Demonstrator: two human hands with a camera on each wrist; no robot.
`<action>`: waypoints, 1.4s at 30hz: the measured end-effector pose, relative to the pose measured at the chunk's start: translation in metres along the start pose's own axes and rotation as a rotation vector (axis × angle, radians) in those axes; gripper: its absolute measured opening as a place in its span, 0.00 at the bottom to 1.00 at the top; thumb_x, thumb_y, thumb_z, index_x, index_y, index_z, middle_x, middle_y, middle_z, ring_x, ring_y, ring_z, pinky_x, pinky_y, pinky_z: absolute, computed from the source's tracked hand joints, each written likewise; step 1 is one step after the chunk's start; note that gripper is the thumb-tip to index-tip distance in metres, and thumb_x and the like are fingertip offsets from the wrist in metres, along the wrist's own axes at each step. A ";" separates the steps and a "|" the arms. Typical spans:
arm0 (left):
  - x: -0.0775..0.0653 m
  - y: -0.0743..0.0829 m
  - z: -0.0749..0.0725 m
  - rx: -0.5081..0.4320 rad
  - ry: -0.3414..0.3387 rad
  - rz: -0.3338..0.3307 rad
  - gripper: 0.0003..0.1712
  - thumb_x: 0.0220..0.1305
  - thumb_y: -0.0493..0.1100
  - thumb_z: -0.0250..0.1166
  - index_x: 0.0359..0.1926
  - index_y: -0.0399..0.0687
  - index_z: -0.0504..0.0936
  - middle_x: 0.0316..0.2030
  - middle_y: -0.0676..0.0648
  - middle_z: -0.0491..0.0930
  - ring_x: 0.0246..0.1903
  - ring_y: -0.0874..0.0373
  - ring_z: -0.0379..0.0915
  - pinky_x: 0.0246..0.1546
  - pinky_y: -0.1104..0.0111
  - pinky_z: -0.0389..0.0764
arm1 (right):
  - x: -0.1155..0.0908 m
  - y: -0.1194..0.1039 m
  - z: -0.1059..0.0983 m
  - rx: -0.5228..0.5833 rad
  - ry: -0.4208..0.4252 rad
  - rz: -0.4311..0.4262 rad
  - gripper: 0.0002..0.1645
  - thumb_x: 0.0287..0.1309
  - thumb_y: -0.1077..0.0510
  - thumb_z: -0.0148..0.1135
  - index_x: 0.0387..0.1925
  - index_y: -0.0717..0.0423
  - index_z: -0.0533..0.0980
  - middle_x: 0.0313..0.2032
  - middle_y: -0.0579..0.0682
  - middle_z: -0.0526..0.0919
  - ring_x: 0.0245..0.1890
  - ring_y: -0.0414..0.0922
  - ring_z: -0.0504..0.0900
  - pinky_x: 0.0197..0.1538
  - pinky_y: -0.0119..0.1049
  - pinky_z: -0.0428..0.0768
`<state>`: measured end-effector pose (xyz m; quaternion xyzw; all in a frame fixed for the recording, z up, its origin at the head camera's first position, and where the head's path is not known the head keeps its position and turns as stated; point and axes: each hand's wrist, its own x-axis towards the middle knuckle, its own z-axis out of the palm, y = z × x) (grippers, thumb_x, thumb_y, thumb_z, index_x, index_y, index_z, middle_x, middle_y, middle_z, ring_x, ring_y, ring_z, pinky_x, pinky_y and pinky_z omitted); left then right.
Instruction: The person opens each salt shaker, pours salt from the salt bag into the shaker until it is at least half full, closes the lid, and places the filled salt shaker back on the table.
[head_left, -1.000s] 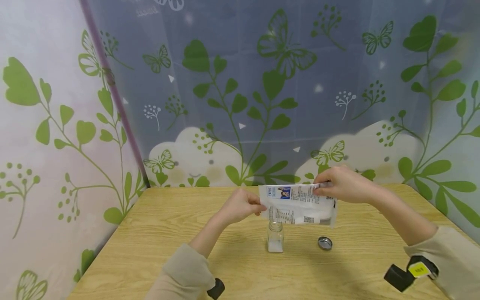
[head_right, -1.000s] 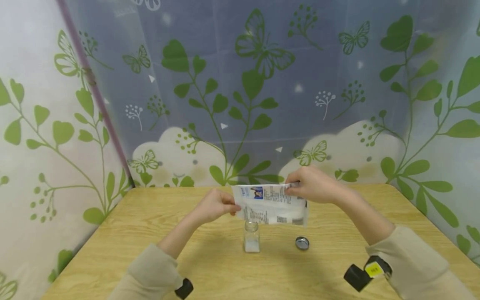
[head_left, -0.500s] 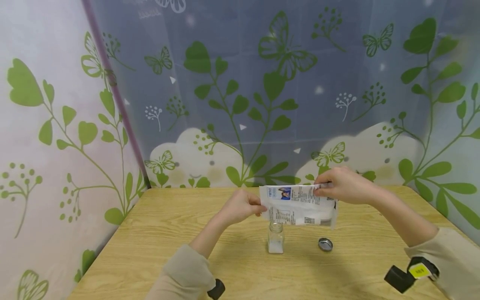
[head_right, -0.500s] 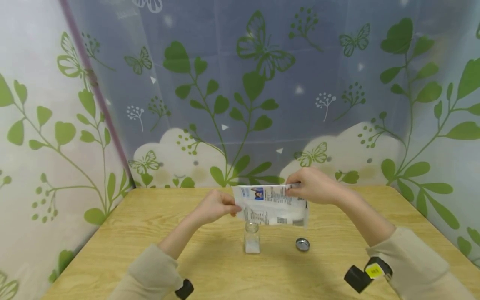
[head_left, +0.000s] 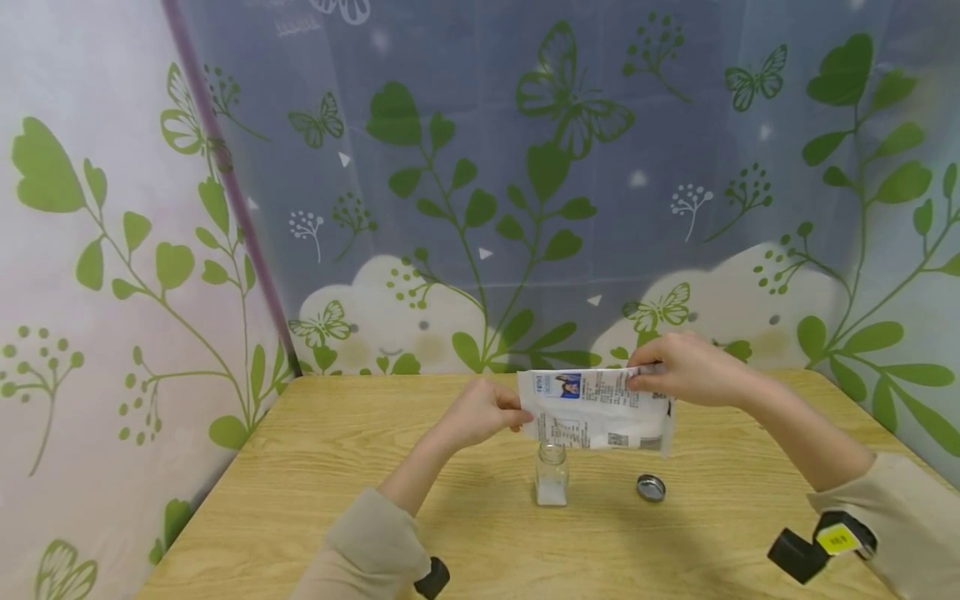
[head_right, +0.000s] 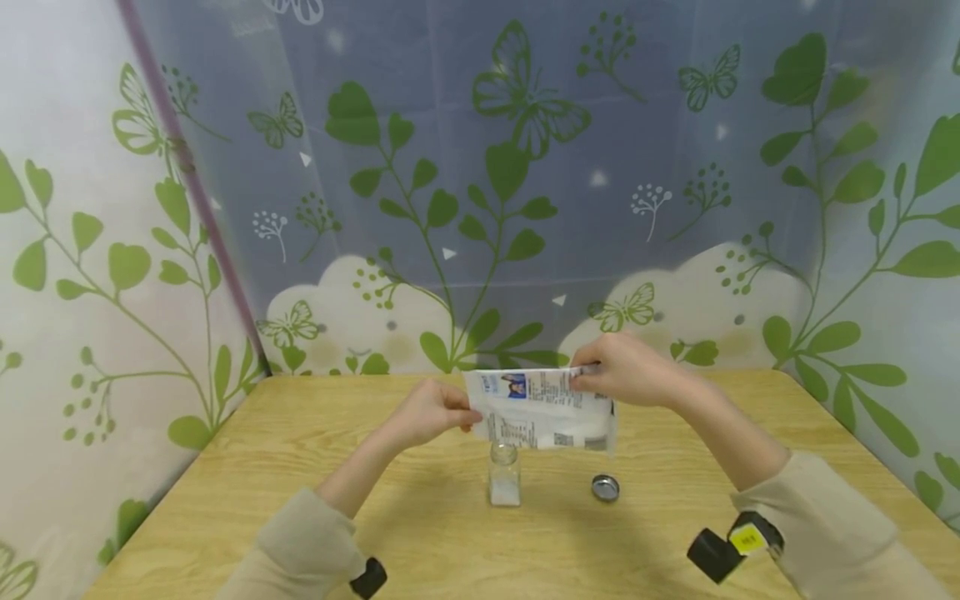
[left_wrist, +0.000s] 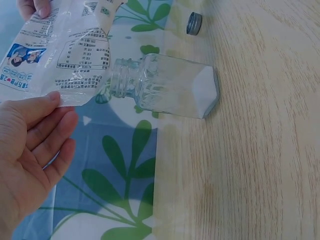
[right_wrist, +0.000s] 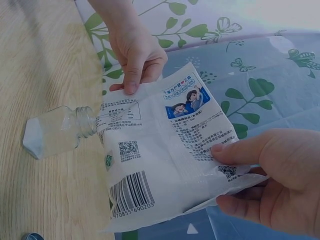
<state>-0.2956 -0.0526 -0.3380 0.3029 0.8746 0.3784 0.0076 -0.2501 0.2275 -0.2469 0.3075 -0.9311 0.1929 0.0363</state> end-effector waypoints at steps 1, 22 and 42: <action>0.000 0.000 0.000 0.002 -0.001 0.001 0.11 0.58 0.41 0.65 0.21 0.42 0.83 0.18 0.51 0.80 0.11 0.64 0.51 0.14 0.73 0.54 | 0.000 0.000 0.000 0.001 0.000 0.001 0.05 0.56 0.60 0.63 0.34 0.56 0.82 0.25 0.40 0.80 0.17 0.36 0.69 0.23 0.32 0.70; 0.001 0.000 -0.001 0.001 -0.003 -0.009 0.10 0.57 0.42 0.65 0.21 0.46 0.84 0.17 0.56 0.79 0.13 0.64 0.54 0.15 0.73 0.56 | -0.001 0.001 -0.001 0.004 0.000 -0.009 0.06 0.56 0.59 0.63 0.34 0.56 0.82 0.26 0.40 0.81 0.18 0.36 0.70 0.24 0.32 0.71; 0.000 0.001 -0.001 0.009 0.002 0.015 0.11 0.57 0.42 0.65 0.20 0.43 0.83 0.18 0.52 0.79 0.13 0.64 0.55 0.15 0.73 0.56 | -0.002 -0.001 -0.002 0.023 0.002 -0.025 0.06 0.56 0.59 0.63 0.34 0.56 0.82 0.24 0.40 0.79 0.17 0.36 0.67 0.23 0.32 0.69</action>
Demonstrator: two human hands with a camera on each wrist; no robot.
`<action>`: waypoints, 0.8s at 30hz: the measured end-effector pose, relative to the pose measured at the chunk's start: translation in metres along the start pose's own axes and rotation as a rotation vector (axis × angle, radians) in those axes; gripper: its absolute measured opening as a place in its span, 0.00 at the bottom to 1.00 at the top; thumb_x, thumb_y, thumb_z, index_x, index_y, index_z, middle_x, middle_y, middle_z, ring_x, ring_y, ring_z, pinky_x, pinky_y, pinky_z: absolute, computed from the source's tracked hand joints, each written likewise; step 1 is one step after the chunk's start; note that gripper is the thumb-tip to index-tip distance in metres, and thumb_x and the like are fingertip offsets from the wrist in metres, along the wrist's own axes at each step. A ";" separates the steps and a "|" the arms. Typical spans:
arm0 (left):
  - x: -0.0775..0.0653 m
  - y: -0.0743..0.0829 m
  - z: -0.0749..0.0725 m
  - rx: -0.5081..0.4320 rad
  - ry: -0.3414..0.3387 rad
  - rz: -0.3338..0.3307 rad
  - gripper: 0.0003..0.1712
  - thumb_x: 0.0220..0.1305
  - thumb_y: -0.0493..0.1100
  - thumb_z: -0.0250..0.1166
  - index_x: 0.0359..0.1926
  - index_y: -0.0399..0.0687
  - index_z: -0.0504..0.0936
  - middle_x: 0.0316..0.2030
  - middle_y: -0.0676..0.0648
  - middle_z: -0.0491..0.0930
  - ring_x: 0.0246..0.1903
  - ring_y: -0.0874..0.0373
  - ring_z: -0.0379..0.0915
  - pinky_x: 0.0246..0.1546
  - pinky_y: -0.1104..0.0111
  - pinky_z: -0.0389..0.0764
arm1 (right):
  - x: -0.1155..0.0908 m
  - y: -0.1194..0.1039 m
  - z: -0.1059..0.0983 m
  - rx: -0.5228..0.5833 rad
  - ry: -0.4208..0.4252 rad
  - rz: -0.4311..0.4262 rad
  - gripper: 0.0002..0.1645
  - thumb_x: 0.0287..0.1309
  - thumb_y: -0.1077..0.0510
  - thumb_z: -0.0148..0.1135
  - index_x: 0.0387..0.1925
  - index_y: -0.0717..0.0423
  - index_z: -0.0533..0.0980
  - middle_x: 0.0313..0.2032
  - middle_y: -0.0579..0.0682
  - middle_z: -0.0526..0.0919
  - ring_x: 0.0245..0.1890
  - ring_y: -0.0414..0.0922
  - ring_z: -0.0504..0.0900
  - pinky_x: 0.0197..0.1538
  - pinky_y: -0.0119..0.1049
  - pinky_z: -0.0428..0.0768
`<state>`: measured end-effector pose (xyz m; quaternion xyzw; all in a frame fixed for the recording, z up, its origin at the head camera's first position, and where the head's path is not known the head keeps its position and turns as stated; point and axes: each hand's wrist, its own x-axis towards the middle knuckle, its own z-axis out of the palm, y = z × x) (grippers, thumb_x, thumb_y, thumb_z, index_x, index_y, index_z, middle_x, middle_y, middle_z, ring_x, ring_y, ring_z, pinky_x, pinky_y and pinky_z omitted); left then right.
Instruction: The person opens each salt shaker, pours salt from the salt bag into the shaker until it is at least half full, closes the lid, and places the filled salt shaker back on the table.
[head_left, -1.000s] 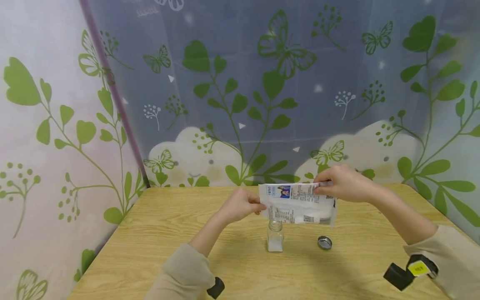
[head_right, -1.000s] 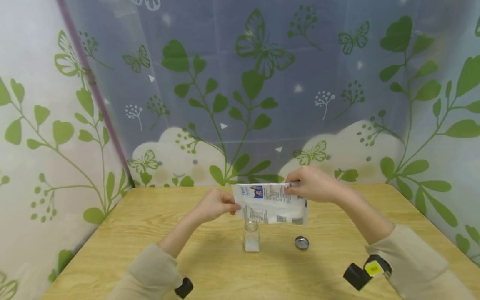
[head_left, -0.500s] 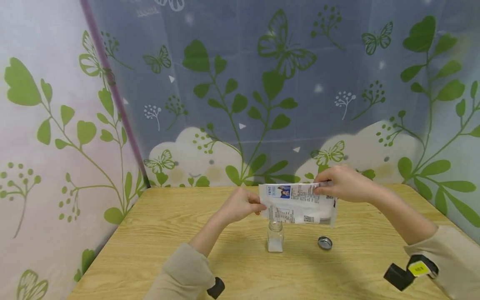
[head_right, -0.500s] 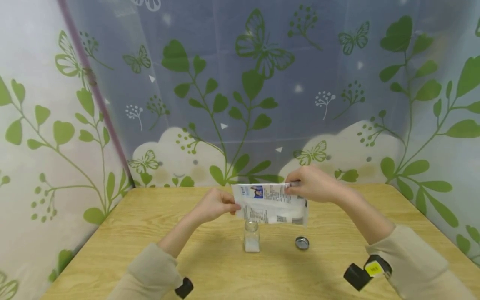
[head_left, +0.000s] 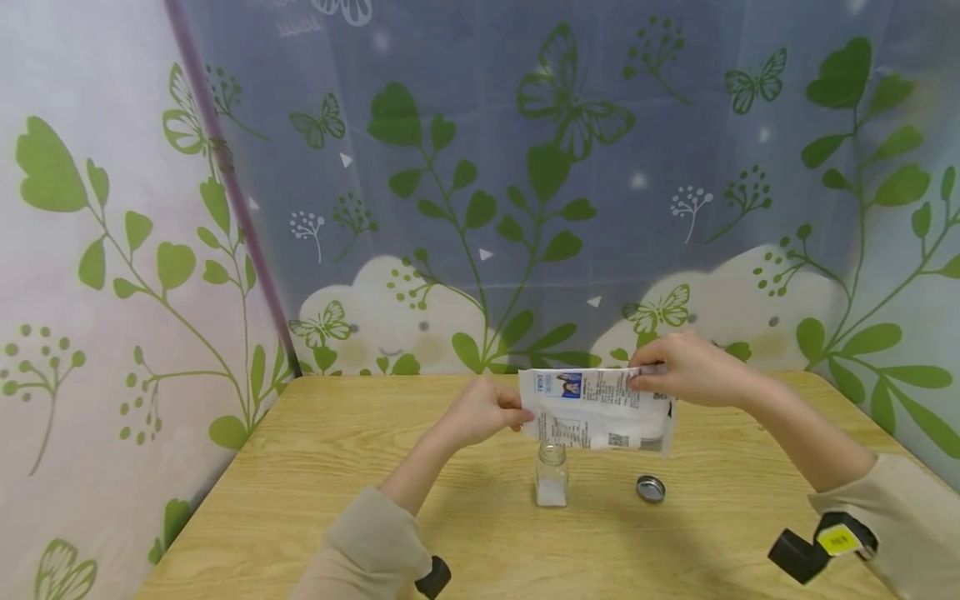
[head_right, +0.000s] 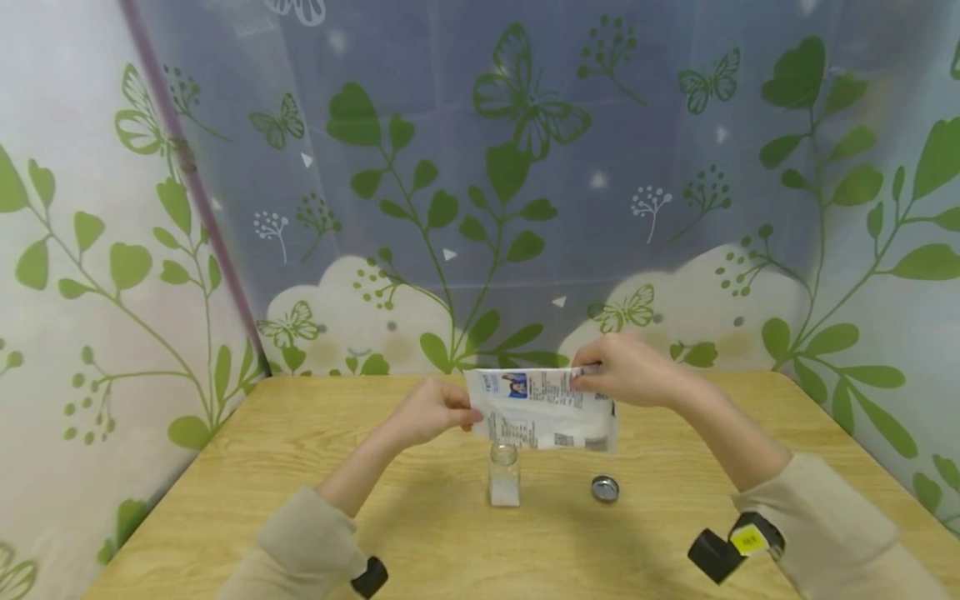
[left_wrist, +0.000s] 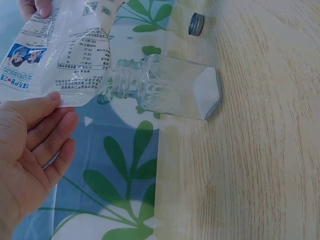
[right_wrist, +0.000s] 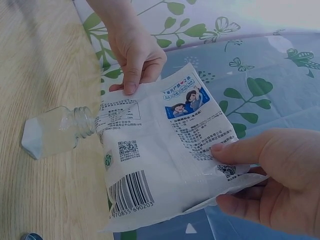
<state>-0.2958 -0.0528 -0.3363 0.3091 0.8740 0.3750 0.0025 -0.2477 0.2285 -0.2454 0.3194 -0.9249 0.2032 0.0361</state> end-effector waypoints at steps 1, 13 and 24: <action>0.000 0.000 0.000 0.001 -0.001 0.001 0.11 0.57 0.42 0.65 0.20 0.43 0.83 0.18 0.52 0.79 0.13 0.64 0.54 0.15 0.73 0.56 | 0.000 0.000 0.000 0.001 0.001 0.002 0.05 0.56 0.59 0.63 0.34 0.55 0.82 0.24 0.40 0.79 0.16 0.36 0.67 0.23 0.31 0.69; 0.001 0.000 0.000 0.010 -0.003 0.004 0.12 0.58 0.42 0.64 0.21 0.41 0.83 0.18 0.51 0.80 0.12 0.64 0.52 0.14 0.73 0.55 | 0.002 0.002 0.000 -0.012 0.001 0.017 0.04 0.55 0.60 0.63 0.33 0.55 0.82 0.23 0.40 0.79 0.16 0.36 0.67 0.23 0.31 0.70; 0.000 0.000 0.000 0.005 0.008 0.013 0.11 0.57 0.42 0.65 0.20 0.44 0.83 0.18 0.53 0.79 0.13 0.64 0.55 0.15 0.73 0.56 | 0.002 0.001 0.001 -0.007 0.002 0.009 0.05 0.56 0.59 0.63 0.34 0.55 0.82 0.25 0.40 0.80 0.18 0.36 0.69 0.23 0.32 0.70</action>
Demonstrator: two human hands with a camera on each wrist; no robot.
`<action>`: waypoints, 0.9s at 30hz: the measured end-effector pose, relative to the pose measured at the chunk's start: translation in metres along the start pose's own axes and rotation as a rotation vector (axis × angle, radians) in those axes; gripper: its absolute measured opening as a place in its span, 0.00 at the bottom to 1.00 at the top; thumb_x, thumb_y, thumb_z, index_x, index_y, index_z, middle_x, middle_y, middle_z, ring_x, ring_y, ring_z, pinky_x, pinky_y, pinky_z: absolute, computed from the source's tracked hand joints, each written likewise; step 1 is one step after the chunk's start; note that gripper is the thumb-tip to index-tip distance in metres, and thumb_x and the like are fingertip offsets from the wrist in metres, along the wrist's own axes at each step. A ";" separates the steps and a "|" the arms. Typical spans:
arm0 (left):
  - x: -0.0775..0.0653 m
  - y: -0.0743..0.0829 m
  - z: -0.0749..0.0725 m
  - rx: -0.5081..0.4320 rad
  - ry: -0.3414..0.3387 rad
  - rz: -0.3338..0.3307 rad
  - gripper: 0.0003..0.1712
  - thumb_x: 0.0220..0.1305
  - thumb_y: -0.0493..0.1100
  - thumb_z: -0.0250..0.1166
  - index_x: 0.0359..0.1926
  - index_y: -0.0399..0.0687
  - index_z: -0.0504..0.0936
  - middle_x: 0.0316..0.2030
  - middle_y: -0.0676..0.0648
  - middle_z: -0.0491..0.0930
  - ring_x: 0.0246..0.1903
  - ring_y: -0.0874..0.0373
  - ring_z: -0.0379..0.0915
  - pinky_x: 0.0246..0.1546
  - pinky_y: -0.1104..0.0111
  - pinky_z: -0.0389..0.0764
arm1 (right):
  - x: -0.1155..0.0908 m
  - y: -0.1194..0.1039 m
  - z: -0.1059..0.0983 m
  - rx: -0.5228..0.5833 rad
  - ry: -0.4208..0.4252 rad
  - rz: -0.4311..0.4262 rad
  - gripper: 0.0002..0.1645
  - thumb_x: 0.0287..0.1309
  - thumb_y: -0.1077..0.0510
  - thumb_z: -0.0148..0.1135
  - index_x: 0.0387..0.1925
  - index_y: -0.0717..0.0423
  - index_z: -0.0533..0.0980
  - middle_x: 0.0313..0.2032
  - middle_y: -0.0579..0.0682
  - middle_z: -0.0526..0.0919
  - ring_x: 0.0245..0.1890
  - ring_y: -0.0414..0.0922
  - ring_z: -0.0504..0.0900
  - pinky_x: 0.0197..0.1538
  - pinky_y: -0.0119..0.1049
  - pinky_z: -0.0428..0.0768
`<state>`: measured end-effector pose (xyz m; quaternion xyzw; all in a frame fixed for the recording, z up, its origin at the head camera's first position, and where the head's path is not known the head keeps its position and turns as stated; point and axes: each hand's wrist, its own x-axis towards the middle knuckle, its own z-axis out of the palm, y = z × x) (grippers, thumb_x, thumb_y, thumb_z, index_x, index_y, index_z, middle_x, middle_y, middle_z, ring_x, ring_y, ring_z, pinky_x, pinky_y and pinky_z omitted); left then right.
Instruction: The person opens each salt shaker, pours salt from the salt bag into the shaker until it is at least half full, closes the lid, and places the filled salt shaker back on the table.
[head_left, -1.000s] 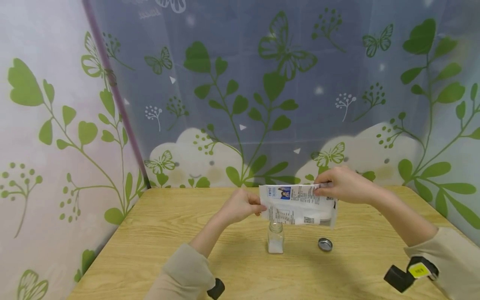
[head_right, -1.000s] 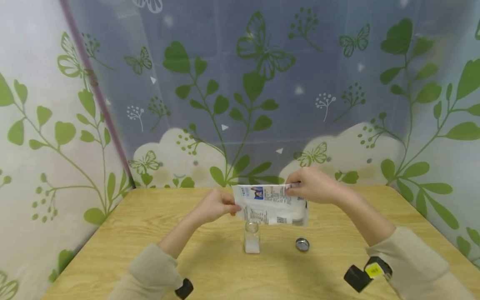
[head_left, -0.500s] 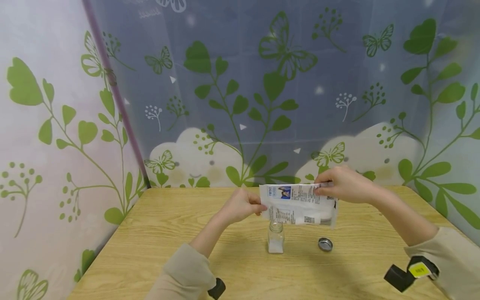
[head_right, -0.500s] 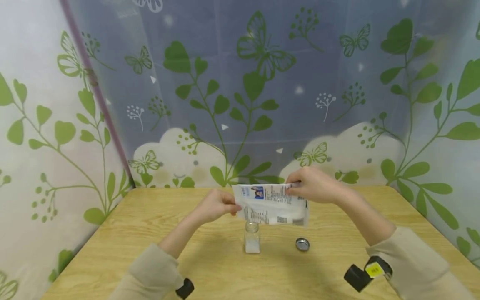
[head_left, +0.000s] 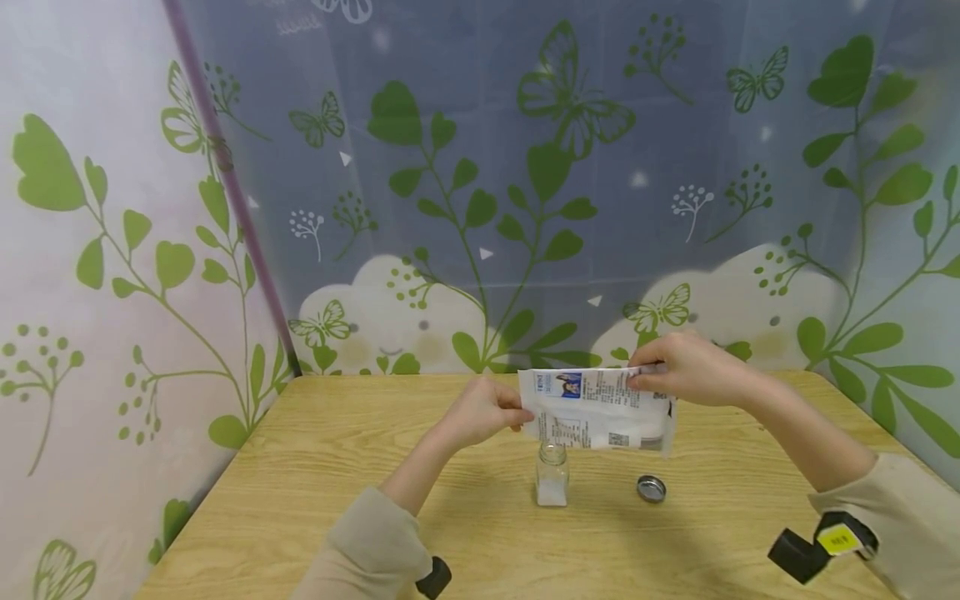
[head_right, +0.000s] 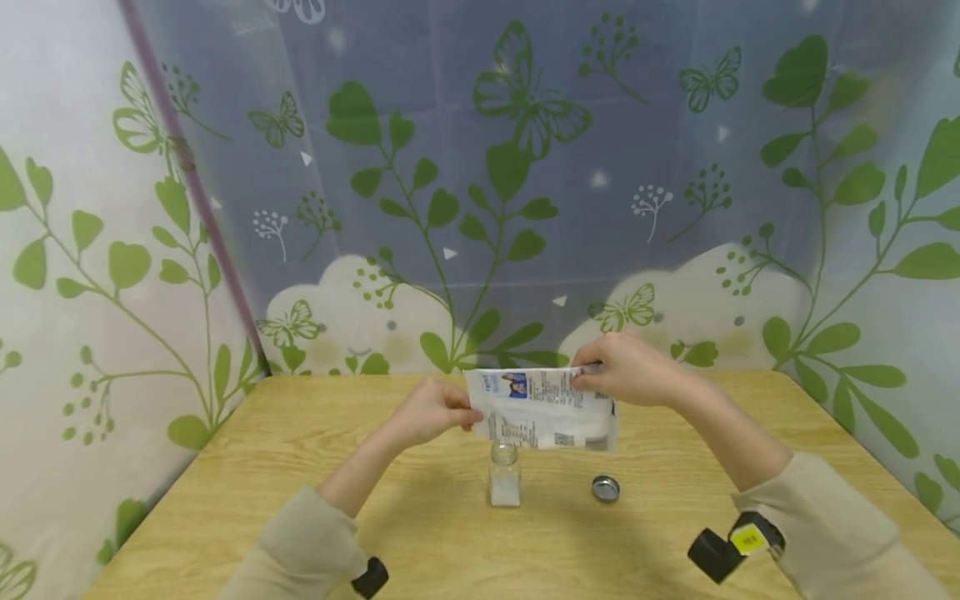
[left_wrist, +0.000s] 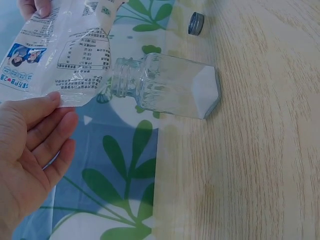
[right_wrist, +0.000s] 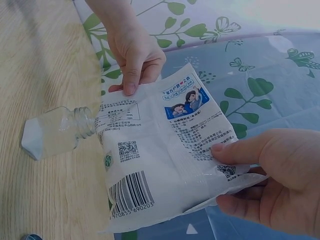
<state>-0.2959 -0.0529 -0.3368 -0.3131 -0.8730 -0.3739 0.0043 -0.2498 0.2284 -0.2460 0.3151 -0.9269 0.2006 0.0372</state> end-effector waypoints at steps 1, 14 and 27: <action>0.000 0.000 0.000 -0.002 0.002 0.001 0.10 0.57 0.42 0.65 0.21 0.44 0.84 0.17 0.54 0.79 0.14 0.65 0.56 0.16 0.74 0.57 | 0.000 0.000 0.000 0.002 -0.001 0.001 0.05 0.56 0.59 0.63 0.34 0.55 0.82 0.25 0.40 0.80 0.18 0.36 0.70 0.23 0.32 0.70; 0.000 0.000 -0.001 -0.013 -0.002 -0.016 0.10 0.57 0.42 0.65 0.22 0.46 0.84 0.18 0.55 0.79 0.14 0.64 0.58 0.16 0.73 0.58 | 0.001 -0.001 0.000 -0.004 -0.006 0.008 0.05 0.56 0.59 0.63 0.34 0.55 0.82 0.25 0.39 0.80 0.18 0.36 0.69 0.24 0.32 0.71; 0.000 0.000 0.000 -0.019 -0.001 -0.018 0.10 0.57 0.42 0.65 0.21 0.45 0.84 0.18 0.55 0.79 0.14 0.64 0.56 0.15 0.73 0.57 | 0.001 0.000 -0.001 -0.008 -0.005 0.014 0.05 0.56 0.60 0.63 0.34 0.55 0.82 0.25 0.40 0.80 0.18 0.36 0.70 0.24 0.32 0.71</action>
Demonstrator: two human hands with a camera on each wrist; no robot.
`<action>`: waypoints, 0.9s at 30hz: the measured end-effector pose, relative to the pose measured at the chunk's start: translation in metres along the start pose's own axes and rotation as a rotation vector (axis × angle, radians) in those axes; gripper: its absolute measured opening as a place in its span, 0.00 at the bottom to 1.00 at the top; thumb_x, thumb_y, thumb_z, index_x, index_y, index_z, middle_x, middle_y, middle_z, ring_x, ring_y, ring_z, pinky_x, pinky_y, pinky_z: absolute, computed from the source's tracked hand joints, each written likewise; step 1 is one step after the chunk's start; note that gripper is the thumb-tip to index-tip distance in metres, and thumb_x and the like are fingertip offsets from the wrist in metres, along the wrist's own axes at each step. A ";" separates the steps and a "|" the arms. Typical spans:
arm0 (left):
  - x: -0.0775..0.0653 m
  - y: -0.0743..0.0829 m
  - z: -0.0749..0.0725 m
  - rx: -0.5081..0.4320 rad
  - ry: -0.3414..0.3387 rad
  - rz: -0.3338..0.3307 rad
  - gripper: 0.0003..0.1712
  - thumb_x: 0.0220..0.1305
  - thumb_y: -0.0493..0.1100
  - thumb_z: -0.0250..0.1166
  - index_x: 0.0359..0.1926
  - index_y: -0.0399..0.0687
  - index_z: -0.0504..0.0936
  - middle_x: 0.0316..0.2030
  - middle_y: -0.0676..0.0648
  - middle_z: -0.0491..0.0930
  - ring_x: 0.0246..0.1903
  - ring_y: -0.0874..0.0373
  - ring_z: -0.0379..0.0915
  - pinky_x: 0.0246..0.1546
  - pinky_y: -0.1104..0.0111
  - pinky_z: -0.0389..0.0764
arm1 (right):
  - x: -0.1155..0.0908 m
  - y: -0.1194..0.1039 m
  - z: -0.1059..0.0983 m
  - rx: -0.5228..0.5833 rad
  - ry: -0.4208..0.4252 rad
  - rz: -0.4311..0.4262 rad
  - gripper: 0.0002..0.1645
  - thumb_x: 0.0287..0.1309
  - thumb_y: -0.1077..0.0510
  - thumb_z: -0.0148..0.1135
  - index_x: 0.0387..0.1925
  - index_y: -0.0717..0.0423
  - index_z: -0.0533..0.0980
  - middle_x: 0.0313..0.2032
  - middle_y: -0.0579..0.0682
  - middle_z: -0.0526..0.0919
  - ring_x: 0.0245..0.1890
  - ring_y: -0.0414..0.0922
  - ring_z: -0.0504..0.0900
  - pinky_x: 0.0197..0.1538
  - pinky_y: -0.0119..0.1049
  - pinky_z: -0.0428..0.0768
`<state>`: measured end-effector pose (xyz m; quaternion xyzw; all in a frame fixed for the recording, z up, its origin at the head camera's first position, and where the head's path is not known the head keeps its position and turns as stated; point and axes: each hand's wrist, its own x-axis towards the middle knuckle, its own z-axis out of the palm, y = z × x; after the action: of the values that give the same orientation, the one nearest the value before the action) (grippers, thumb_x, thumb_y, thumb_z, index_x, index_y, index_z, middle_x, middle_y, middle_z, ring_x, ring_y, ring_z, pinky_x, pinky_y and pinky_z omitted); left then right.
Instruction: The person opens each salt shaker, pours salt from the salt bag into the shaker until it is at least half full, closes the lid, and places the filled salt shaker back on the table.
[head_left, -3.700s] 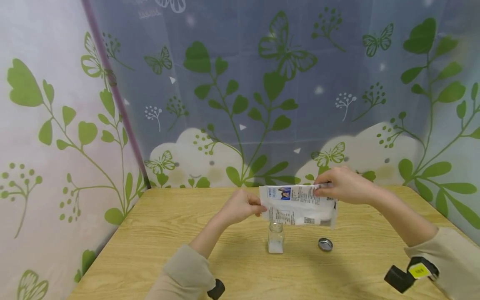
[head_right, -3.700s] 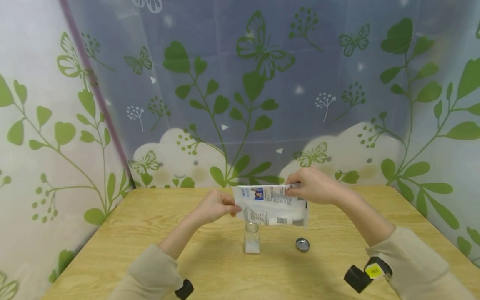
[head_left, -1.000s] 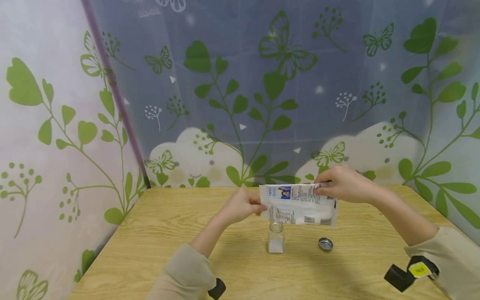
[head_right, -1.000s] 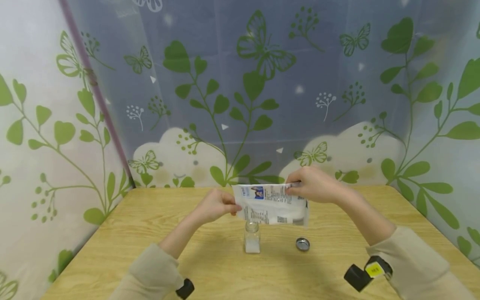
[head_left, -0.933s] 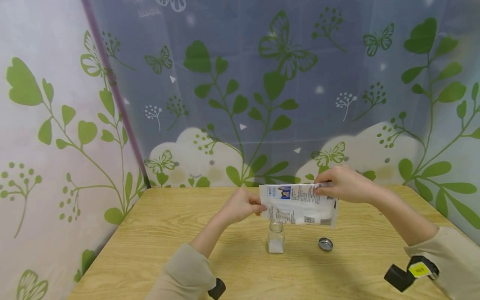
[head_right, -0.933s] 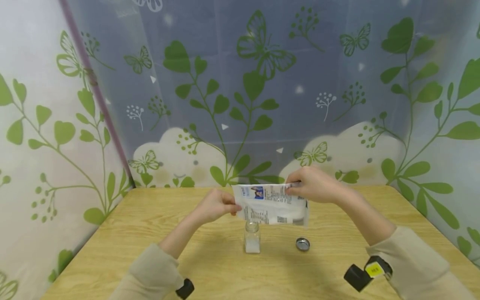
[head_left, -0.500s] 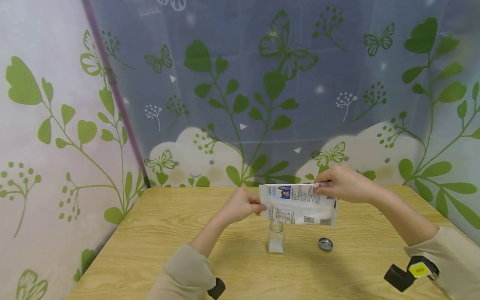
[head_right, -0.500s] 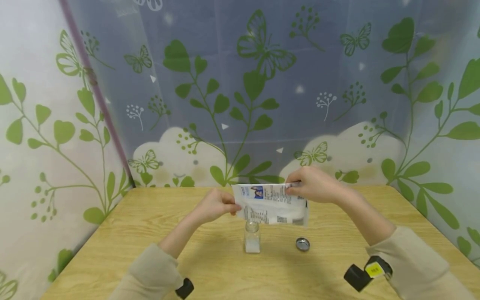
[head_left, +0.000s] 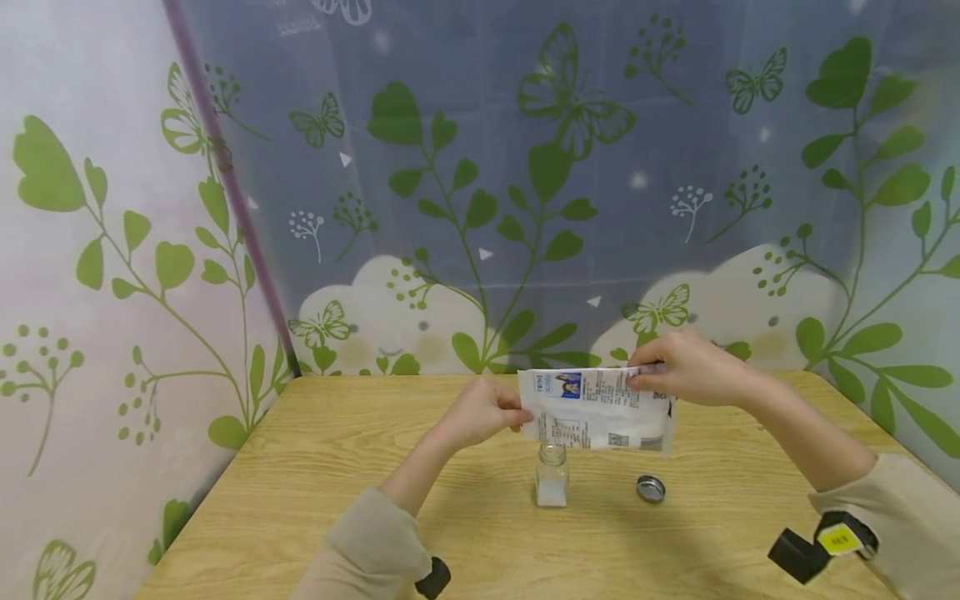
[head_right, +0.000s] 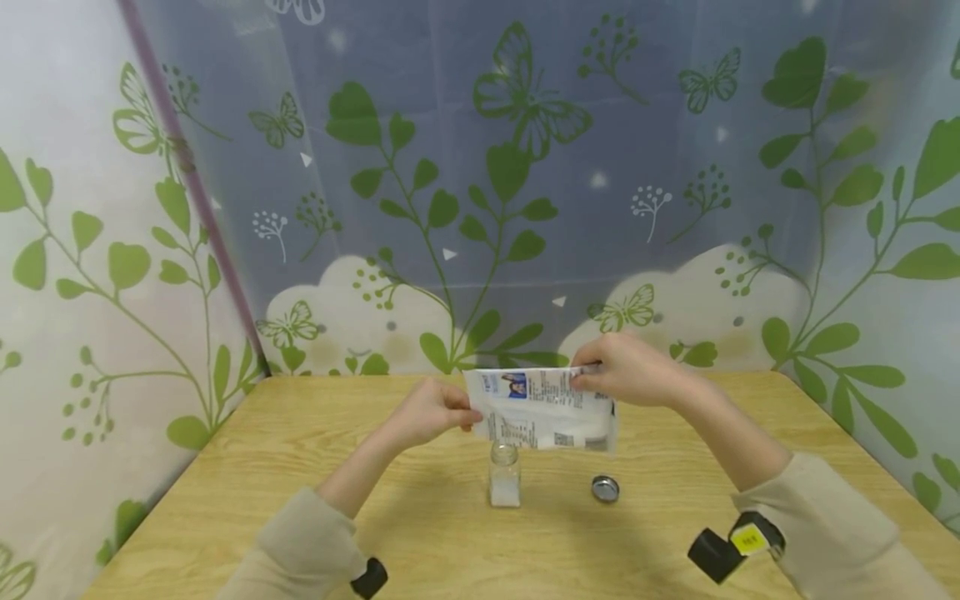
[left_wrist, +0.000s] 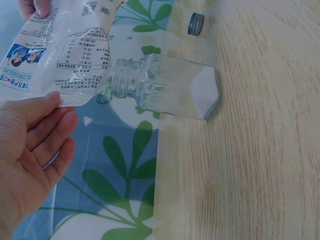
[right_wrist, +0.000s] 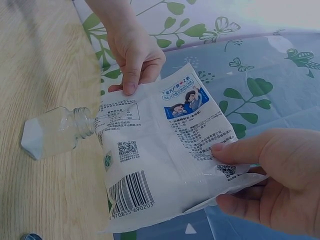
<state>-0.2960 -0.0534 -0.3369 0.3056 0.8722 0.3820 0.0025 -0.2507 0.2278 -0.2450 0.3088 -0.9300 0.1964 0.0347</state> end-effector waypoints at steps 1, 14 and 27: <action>0.000 0.000 0.000 -0.001 0.001 0.002 0.10 0.57 0.42 0.65 0.21 0.45 0.84 0.18 0.55 0.79 0.13 0.64 0.56 0.15 0.73 0.57 | 0.000 0.000 0.000 -0.002 0.001 -0.003 0.05 0.56 0.60 0.63 0.34 0.55 0.82 0.25 0.40 0.80 0.18 0.36 0.70 0.24 0.32 0.71; 0.000 0.001 0.000 0.000 0.004 -0.008 0.09 0.57 0.42 0.66 0.22 0.45 0.84 0.18 0.55 0.79 0.15 0.64 0.60 0.17 0.73 0.60 | -0.002 -0.001 -0.001 -0.002 0.010 -0.035 0.06 0.56 0.58 0.63 0.35 0.55 0.82 0.27 0.40 0.81 0.19 0.35 0.71 0.24 0.32 0.71; 0.000 0.000 0.001 -0.007 0.000 -0.020 0.08 0.57 0.42 0.65 0.24 0.44 0.85 0.19 0.54 0.80 0.18 0.63 0.64 0.19 0.73 0.62 | -0.003 -0.002 -0.001 0.012 0.000 -0.022 0.07 0.57 0.58 0.62 0.36 0.56 0.82 0.27 0.41 0.81 0.20 0.36 0.72 0.24 0.33 0.71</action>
<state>-0.2957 -0.0525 -0.3371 0.2966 0.8739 0.3850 0.0073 -0.2476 0.2285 -0.2443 0.3192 -0.9254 0.2014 0.0351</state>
